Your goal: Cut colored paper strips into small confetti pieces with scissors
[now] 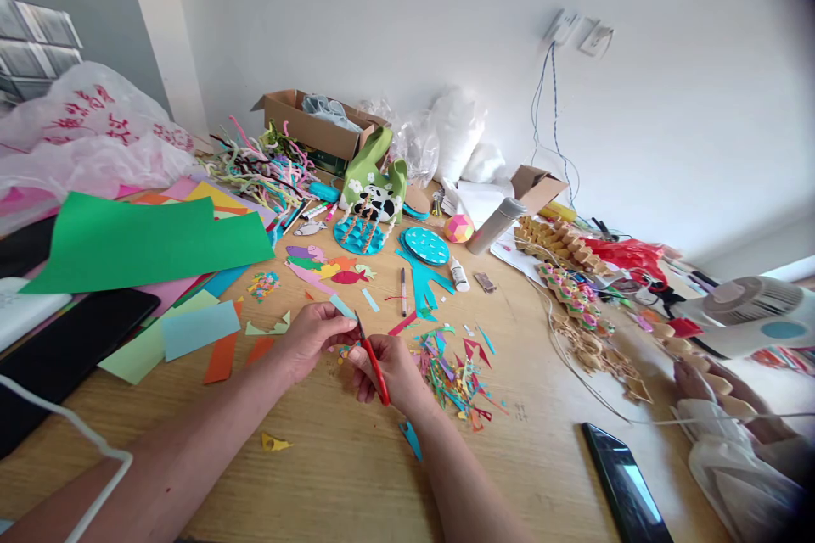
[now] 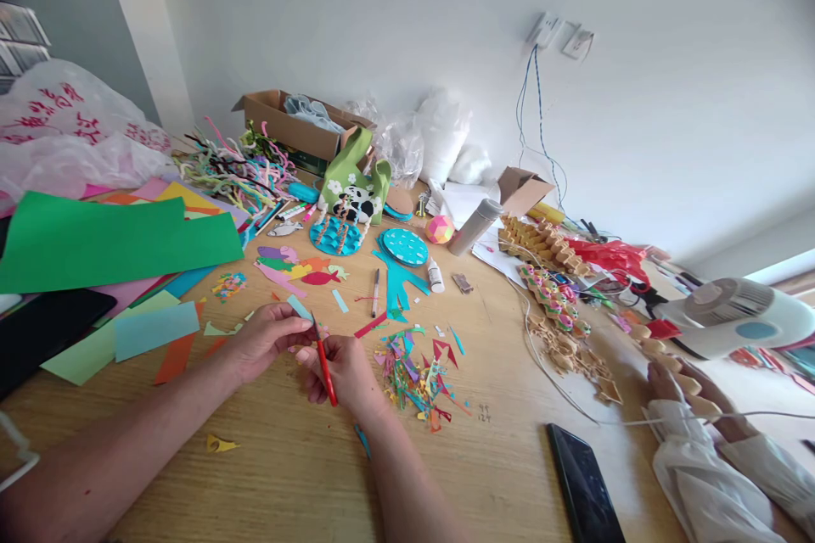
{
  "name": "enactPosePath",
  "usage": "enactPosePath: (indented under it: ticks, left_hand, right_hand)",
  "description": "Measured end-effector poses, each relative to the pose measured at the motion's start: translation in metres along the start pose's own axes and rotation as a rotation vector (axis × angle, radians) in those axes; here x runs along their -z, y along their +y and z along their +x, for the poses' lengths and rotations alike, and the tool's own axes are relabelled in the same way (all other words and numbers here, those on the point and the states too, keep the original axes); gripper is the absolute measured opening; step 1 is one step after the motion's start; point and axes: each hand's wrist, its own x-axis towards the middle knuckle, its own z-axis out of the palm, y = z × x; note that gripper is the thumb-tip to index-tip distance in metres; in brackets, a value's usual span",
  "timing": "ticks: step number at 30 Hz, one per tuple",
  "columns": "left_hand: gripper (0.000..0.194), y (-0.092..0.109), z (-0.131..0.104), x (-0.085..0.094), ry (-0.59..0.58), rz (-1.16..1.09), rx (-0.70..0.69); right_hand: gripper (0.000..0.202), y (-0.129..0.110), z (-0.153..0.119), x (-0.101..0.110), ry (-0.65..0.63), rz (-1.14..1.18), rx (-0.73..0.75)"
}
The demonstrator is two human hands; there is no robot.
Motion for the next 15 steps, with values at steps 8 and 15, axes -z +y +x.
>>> enactPosePath:
  ticks: [8,15]
  left_hand:
    - [0.016,0.0001,0.0004,0.0003,0.011,0.028,-0.008]
    - [0.014,0.0,0.0014,0.0016,0.013,0.069,-0.004]
  right_hand:
    - [0.055,0.0039,0.0011,0.0014,0.007,-0.012,0.01]
    - [0.054,0.0019,0.0006,0.0015,-0.011,-0.004,0.015]
